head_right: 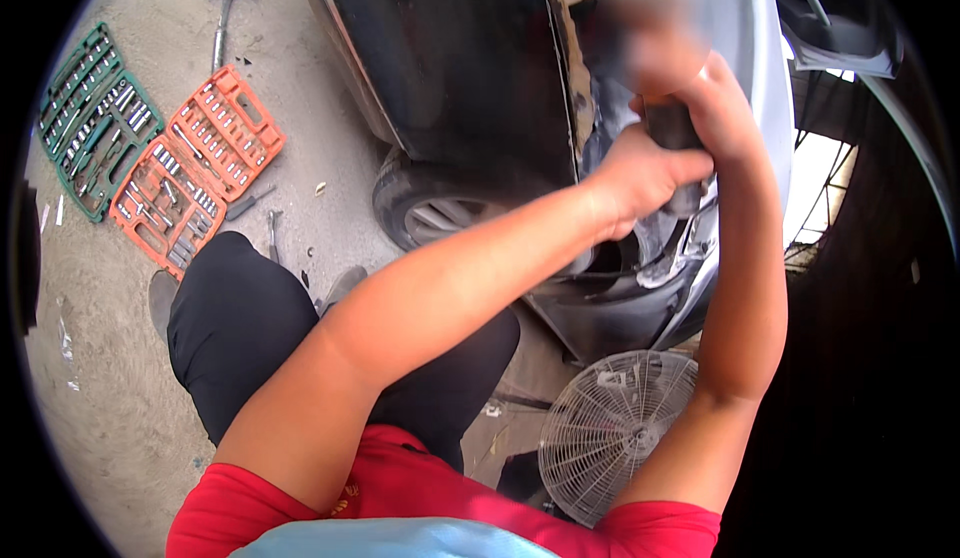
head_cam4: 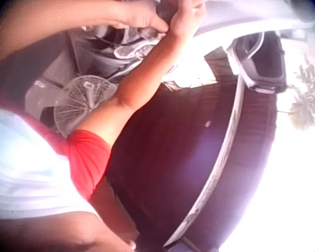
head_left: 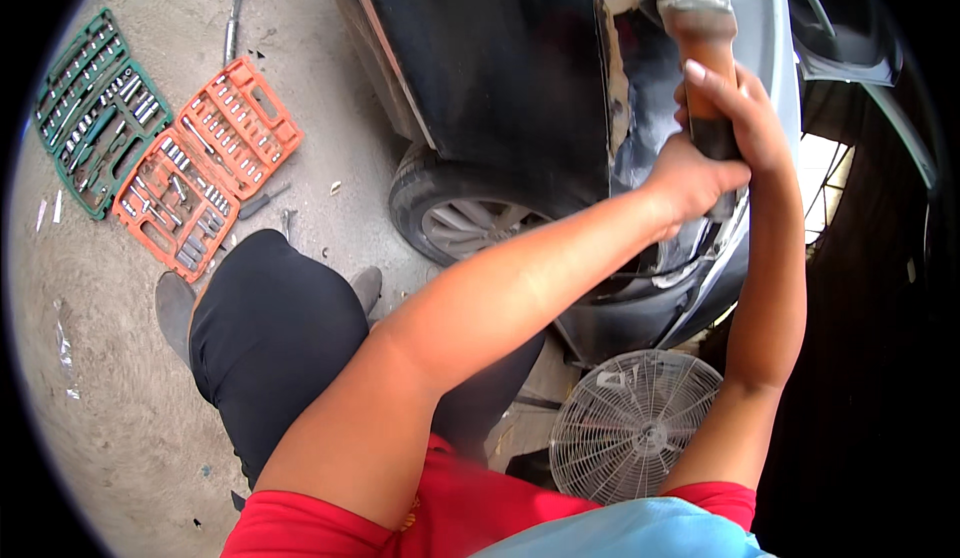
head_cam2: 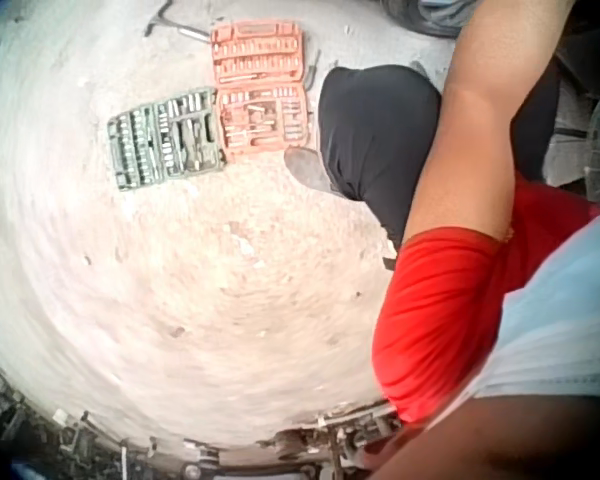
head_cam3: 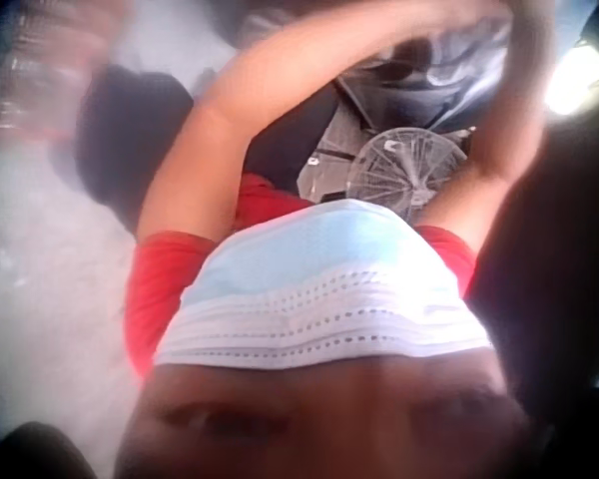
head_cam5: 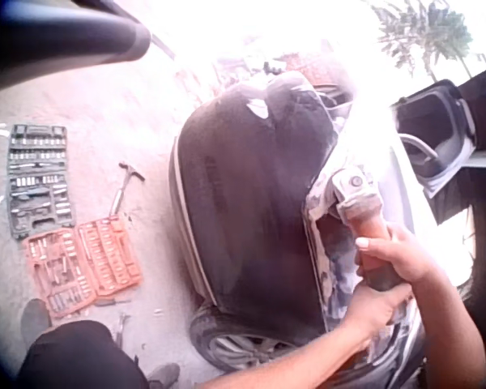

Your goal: The person uses an angle grinder to smooth and remove material from the front fender of a black car. They work on the area around the wheel arch and the side of the vehicle, generating sparks and dust.

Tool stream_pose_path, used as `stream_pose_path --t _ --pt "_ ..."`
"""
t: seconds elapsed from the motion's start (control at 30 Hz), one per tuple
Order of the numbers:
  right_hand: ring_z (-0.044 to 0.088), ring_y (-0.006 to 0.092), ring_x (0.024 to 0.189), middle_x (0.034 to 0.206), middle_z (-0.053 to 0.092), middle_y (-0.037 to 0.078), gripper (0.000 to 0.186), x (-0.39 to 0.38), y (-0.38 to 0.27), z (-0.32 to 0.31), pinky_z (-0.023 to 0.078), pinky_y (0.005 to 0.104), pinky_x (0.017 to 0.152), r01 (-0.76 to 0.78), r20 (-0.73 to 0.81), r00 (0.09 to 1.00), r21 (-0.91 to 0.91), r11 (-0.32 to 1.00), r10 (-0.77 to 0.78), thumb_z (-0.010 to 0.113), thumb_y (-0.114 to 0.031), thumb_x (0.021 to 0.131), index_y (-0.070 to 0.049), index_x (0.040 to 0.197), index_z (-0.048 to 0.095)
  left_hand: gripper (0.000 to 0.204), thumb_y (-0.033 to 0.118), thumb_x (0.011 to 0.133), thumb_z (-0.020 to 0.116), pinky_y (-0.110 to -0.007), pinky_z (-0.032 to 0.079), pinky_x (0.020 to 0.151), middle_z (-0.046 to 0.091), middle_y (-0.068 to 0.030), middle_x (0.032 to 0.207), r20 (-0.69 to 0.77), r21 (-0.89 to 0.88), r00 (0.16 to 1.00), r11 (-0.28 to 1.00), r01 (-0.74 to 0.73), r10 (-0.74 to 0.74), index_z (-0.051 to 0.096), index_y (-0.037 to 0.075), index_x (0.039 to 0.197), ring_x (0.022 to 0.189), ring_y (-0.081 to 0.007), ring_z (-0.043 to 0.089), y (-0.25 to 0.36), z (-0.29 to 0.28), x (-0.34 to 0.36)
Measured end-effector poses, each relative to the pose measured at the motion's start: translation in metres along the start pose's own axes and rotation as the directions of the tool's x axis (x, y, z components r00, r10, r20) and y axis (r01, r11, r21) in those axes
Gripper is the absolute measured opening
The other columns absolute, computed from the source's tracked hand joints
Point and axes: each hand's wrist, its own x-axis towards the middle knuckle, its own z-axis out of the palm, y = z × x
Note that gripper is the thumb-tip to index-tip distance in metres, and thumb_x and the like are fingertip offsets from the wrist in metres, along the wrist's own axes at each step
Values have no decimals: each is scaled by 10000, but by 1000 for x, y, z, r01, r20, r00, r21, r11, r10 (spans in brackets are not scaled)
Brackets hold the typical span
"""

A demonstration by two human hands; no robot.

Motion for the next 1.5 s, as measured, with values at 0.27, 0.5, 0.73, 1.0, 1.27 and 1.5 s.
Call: stream_pose_path --t 0.27,0.5,0.73,1.0,1.27,1.5 --pt "705 185 811 958 681 67 502 -32 0 33 606 349 792 -119 -17 993 35 992 120 847 -339 925 16 1222 652 505 161 864 807 -334 561 926 724 -75 1198 -48 -27 998 999 26 -27 644 -10 1310 1109 -169 699 -23 6 -32" --pt "700 183 810 948 685 97 566 -15 10 12 595 337 777 -71 54 996 -42 997 73 816 -450 955 9 1221 620 379 136 879 812 -328 576 876 736 -53 1116 -8 -72 1000 997 29 -30 695 -2 1211 1024 -146 708 -15 2 -22" --pt "696 177 796 939 692 95 560 -10 11 13 589 325 763 -65 65 995 -79 995 71 822 -447 951 19 1194 629 368 119 852 798 -320 569 879 731 -52 1097 -10 -101 1000 994 -28 27 691 9 1186 1006 -154 711 -19 0 -18" --pt "708 186 793 939 693 105 567 -14 15 12 585 326 742 -52 66 996 -14 999 53 810 -471 953 6 1198 627 329 164 842 830 -322 557 852 740 -28 1037 -104 -77 994 997 -26 18 723 24 1120 969 -141 709 -17 6 -25" --pt "700 169 809 939 687 90 515 -2 -1 8 584 321 745 -9 6 1000 0 1000 9 787 -451 984 -4 1185 630 324 155 830 832 -323 557 837 756 -51 1062 5 -46 1000 999 23 -23 736 13 1105 957 -142 715 11 -1 -13" --pt "706 167 809 932 689 94 490 -21 -3 3 585 322 739 -48 -40 998 33 998 49 779 -434 991 -8 1178 627 405 164 830 841 -327 552 892 756 -56 1083 54 -14 995 997 81 -80 720 -4 1177 1017 -147 713 2 7 -13"
